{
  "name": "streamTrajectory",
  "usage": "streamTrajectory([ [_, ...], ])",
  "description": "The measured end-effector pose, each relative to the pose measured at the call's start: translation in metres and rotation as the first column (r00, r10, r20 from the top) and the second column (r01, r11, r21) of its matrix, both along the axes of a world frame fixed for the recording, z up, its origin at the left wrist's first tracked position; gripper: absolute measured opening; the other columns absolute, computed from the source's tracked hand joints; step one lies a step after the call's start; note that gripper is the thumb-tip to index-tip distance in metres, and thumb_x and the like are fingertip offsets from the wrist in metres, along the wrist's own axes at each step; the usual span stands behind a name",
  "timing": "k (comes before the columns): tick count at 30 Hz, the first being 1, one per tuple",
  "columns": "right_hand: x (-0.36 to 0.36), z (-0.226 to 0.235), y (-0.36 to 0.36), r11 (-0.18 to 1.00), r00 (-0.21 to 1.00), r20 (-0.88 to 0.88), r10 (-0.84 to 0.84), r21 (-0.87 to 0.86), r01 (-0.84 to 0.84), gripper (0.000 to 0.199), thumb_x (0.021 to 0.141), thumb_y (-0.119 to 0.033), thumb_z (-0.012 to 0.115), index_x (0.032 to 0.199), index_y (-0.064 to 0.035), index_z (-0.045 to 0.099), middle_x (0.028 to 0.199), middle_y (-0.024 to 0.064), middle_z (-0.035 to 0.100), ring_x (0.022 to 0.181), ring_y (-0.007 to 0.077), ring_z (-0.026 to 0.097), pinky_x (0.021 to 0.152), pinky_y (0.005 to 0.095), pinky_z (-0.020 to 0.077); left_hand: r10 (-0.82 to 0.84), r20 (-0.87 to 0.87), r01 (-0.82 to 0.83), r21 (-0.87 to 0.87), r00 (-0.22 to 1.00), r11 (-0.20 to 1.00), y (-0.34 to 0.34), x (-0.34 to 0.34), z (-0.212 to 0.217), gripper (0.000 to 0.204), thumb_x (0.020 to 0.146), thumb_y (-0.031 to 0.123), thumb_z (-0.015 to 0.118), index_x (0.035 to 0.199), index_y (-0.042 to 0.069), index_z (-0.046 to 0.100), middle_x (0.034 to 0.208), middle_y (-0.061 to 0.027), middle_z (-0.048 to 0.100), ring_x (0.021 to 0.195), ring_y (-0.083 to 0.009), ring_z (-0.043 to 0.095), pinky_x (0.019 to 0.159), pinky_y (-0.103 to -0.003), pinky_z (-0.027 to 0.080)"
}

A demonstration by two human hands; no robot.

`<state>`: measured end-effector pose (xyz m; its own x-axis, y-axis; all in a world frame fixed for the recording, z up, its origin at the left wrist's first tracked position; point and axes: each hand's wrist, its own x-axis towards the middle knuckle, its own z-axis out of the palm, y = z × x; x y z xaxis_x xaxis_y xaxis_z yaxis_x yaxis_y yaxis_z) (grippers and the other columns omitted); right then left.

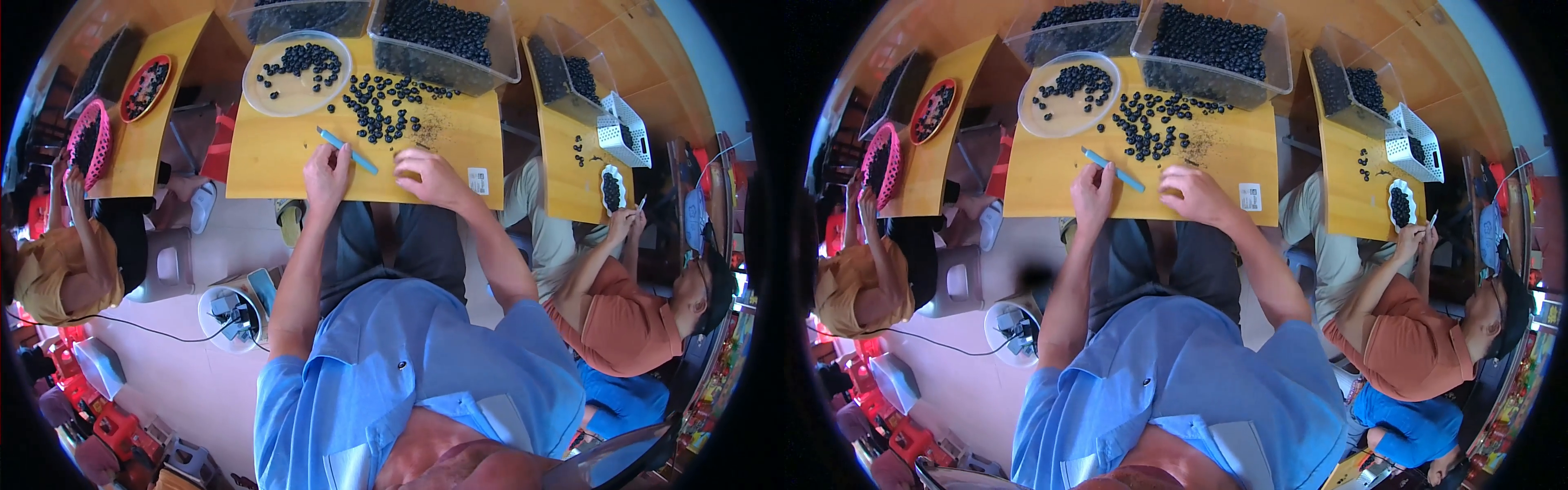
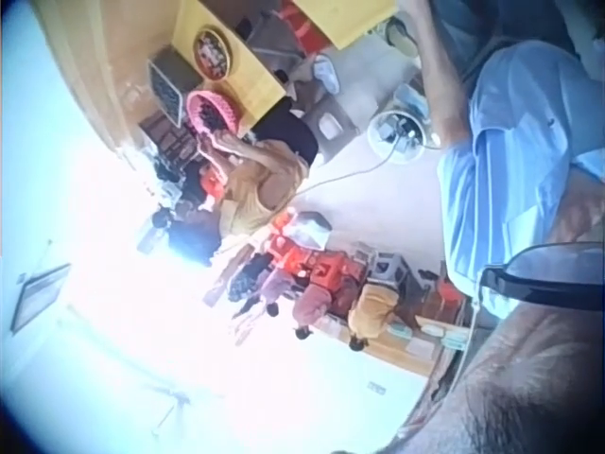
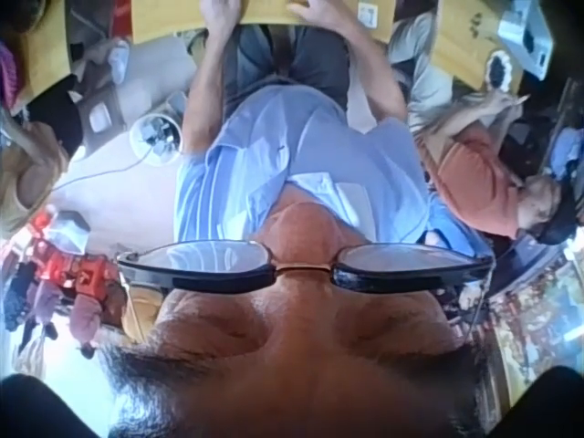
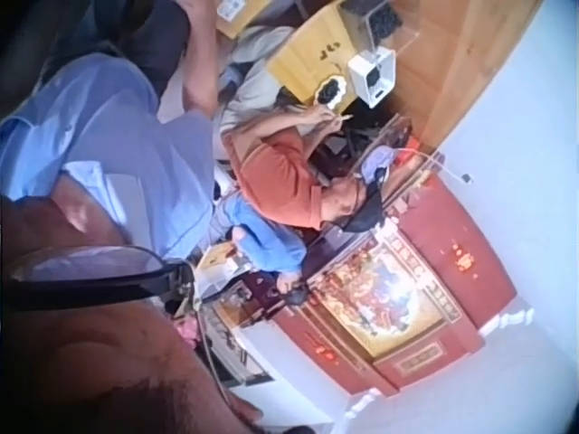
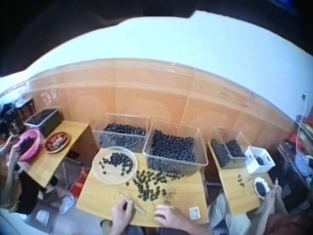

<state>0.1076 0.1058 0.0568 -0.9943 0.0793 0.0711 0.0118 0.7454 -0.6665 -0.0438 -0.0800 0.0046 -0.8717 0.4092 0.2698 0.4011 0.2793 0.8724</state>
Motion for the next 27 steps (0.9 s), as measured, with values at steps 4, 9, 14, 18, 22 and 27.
streamTrajectory([
  [4,-0.027,0.031,0.015,0.986,0.916,-0.375,-0.144,0.022,0.164,0.015,0.085,-0.009,0.076,0.099,-0.0044,0.075,0.111,0.0125,0.070,0.106,0.0315,0.068,0.095,0.0413,0.0541,-0.003,-0.045,0.002,-0.022,0.999,1.000,-0.005,0.000,-0.002,0.032,0.096,0.023,0.074,0.081,-0.003,0.063,0.070,-0.0166,0.060,0.062,-0.0302,0.059,0.060,-0.041,0.046],
  [9,-0.085,0.109,0.081,0.954,0.806,-0.556,-0.206,0.070,0.292,0.023,0.084,-0.004,0.075,0.107,-0.0055,0.074,0.114,0.0123,0.069,0.108,0.0319,0.067,0.095,0.0392,0.0546,0.014,-0.019,-0.014,0.000,1.000,1.000,-0.010,0.003,-0.005,0.031,0.096,0.022,0.074,0.081,-0.002,0.062,0.069,-0.0162,0.059,0.061,-0.0302,0.059,0.059,-0.041,0.046],
  [14,-0.167,0.096,0.185,0.947,0.986,-0.088,-0.143,0.277,0.162,0.070,0.084,-0.018,0.079,0.148,-0.0099,0.052,0.142,0.0207,0.057,0.132,0.0355,0.055,0.112,0.0435,0.0454,-0.012,0.026,0.011,0.032,1.000,0.999,-0.004,0.004,0.002,0.028,0.095,0.019,0.076,0.081,-0.002,0.063,0.069,-0.0147,0.059,0.057,-0.0260,0.058,0.055,-0.039,0.045],
  [18,-0.208,0.080,0.182,0.972,0.731,0.668,-0.142,0.232,-0.024,0.112,0.078,-0.049,0.085,0.166,-0.0139,0.025,0.167,0.0253,0.030,0.155,0.0378,0.028,0.125,0.0481,0.0296,0.020,0.016,-0.020,0.057,1.000,0.998,-0.009,0.005,0.002,0.022,0.094,0.015,0.076,0.083,-0.001,0.065,0.070,-0.0132,0.060,0.056,-0.0232,0.059,0.055,-0.038,0.047],
  [22,-0.211,0.056,0.197,0.940,0.685,0.697,-0.215,0.338,-0.049,0.123,0.075,-0.062,0.081,0.168,-0.0128,0.018,0.165,0.0268,0.029,0.152,0.0403,0.033,0.122,0.0488,0.0331,-0.007,-0.008,0.007,0.032,1.000,0.999,-0.006,0.005,0.001,0.019,0.095,0.015,0.075,0.088,0.000,0.067,0.071,-0.0122,0.060,0.059,-0.0241,0.060,0.055,-0.036,0.047],
  [27,-0.214,0.046,0.197,0.939,0.762,0.618,-0.193,0.343,-0.040,0.103,0.073,-0.041,0.084,0.159,-0.0112,0.036,0.140,0.0272,0.049,0.124,0.0404,0.056,0.100,0.0456,0.0498,-0.031,0.021,0.029,0.065,0.999,0.997,-0.005,0.003,0.006,0.019,0.095,0.014,0.075,0.088,-0.001,0.067,0.072,-0.0126,0.060,0.060,-0.0237,0.061,0.056,-0.036,0.048],
])
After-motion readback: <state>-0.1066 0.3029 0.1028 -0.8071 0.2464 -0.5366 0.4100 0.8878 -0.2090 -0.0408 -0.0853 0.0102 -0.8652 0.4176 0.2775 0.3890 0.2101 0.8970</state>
